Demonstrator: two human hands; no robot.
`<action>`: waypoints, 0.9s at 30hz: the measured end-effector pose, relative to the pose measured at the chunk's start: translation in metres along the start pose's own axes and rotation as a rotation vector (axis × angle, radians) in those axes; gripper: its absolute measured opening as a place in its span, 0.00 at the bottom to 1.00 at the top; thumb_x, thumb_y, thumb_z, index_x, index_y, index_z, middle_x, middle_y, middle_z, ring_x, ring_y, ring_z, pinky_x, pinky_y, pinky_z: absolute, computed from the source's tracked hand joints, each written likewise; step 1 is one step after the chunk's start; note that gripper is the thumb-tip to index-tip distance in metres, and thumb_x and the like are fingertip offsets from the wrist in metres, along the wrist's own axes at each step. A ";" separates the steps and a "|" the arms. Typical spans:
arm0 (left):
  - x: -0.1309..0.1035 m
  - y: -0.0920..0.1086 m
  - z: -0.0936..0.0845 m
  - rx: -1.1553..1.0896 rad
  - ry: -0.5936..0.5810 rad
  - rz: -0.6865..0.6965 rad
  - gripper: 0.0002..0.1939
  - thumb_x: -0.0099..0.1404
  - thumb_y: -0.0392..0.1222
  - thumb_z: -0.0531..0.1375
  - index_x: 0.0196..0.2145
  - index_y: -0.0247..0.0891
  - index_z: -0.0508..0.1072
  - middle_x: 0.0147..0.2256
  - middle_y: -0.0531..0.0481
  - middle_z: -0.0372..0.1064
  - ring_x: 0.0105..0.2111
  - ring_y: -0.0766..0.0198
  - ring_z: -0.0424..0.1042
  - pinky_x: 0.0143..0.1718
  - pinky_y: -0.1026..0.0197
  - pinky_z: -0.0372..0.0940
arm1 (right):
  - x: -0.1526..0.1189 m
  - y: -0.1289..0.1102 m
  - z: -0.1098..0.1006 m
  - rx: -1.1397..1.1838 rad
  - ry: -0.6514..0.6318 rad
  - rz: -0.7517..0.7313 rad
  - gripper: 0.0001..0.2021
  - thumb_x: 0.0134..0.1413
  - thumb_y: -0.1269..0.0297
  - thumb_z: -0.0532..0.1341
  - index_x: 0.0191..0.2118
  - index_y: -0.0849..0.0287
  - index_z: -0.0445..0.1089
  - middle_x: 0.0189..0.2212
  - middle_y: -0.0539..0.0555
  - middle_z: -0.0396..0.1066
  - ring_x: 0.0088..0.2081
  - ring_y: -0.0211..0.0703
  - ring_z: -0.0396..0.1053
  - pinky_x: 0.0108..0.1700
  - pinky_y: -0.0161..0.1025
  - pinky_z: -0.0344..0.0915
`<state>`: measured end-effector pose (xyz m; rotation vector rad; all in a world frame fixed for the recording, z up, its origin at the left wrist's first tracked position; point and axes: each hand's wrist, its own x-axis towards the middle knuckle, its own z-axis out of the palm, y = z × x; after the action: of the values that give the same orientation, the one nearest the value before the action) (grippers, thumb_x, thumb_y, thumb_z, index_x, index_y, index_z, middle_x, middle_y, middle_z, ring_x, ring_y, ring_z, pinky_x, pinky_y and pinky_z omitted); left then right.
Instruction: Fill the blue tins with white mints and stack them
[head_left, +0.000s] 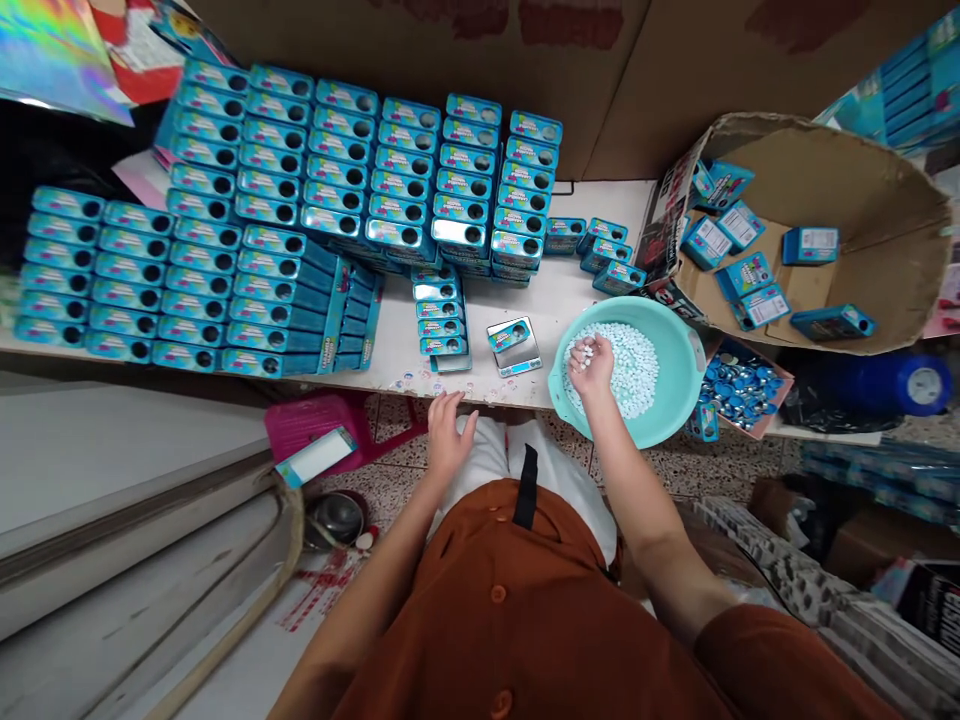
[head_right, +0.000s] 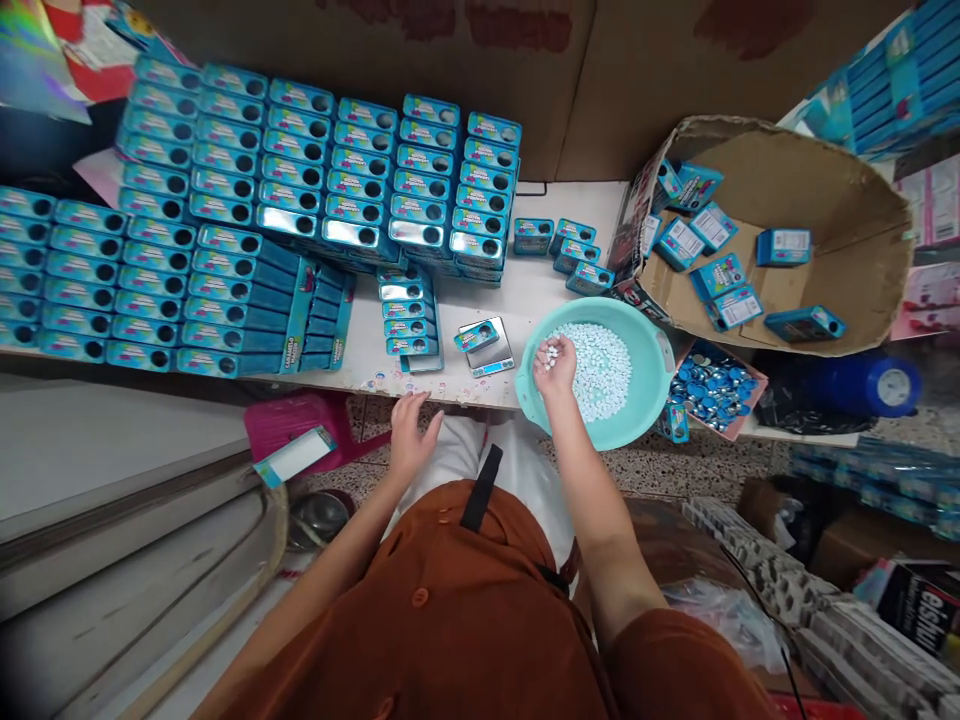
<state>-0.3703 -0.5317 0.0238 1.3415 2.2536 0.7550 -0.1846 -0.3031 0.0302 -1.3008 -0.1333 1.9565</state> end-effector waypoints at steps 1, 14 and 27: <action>0.002 -0.001 0.000 -0.005 0.003 0.003 0.20 0.66 0.48 0.55 0.53 0.38 0.65 0.50 0.40 0.66 0.58 0.50 0.58 0.60 0.43 0.54 | 0.003 0.003 0.010 0.019 0.010 -0.010 0.15 0.55 0.56 0.54 0.23 0.56 0.54 0.17 0.43 0.55 0.13 0.27 0.47 0.12 0.26 0.46; 0.001 -0.017 -0.008 -0.059 0.037 -0.086 0.17 0.66 0.47 0.54 0.50 0.39 0.68 0.48 0.42 0.68 0.56 0.51 0.60 0.59 0.44 0.55 | 0.043 0.042 0.096 -0.075 -0.009 -0.250 0.19 0.57 0.51 0.54 0.21 0.56 0.54 0.19 0.44 0.58 0.16 0.27 0.54 0.14 0.26 0.49; 0.000 -0.032 -0.012 -0.084 0.070 -0.155 0.16 0.66 0.48 0.54 0.49 0.39 0.68 0.48 0.43 0.69 0.56 0.52 0.60 0.60 0.44 0.54 | 0.034 0.058 0.103 -0.275 0.067 -0.378 0.25 0.57 0.42 0.47 0.21 0.56 0.58 0.17 0.46 0.60 0.22 0.33 0.67 0.28 0.33 0.66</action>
<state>-0.3983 -0.5471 0.0126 1.1039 2.3210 0.8438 -0.3072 -0.2892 0.0262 -1.3957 -0.5892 1.6081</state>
